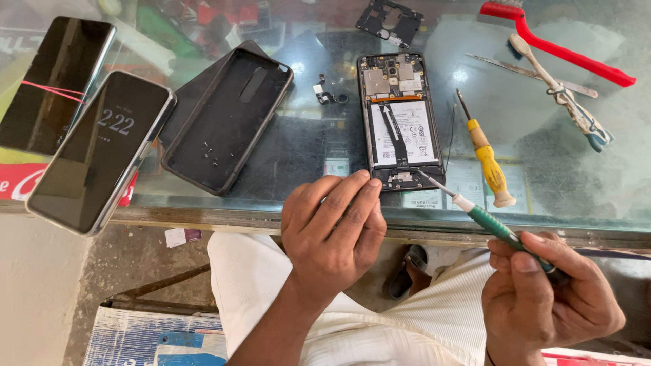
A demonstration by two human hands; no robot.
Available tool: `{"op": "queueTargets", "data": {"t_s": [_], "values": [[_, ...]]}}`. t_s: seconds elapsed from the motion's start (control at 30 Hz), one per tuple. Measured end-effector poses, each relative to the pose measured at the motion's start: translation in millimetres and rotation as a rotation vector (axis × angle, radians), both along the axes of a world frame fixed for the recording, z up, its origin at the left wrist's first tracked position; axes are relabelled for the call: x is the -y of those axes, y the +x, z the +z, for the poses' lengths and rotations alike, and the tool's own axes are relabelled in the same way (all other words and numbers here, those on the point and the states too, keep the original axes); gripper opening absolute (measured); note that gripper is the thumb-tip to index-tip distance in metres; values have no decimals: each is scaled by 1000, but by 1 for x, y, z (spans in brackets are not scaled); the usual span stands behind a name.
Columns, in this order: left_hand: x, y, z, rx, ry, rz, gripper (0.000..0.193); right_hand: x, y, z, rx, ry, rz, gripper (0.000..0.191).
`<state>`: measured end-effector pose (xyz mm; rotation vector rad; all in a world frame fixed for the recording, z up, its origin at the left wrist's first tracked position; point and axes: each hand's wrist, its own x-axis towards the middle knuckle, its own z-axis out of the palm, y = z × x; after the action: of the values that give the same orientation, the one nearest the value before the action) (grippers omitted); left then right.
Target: The person uses a green-handled screwdriver and a yellow-handled tool to work on the internal components of a disassembled smartphone. The person repeatedly pries and adjusts small parts near the bottom edge of the phone's chassis while the device remains open on the workbench.
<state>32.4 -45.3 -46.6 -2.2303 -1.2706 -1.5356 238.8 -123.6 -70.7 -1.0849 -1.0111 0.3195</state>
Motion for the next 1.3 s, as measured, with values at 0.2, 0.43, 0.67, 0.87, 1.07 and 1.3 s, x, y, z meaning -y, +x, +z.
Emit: {"op": "queueTargets", "data": {"t_s": [0.2, 0.43, 0.67, 0.87, 1.07, 1.3], "values": [[0, 0, -20, 18, 100, 27, 17, -10, -12, 15, 72, 3, 54, 10], [-9, 8, -45, -93, 229, 120, 32, -60, -32, 71, 570, -151, -91, 12], [-5, 7, -48, -142, 213, 131, 33, -104, -60, 97, 614, -86, 2, 11], [-7, 9, -46, -139, 220, 131, 32, -107, -60, 98, 643, -121, 10, 13], [-6, 10, -44, -128, 208, 127, 32, -107, -59, 96, 635, -144, 30, 14], [-6, 10, -44, -125, 199, 121, 31, -109, -61, 99, 649, -144, 41, 14]]}}
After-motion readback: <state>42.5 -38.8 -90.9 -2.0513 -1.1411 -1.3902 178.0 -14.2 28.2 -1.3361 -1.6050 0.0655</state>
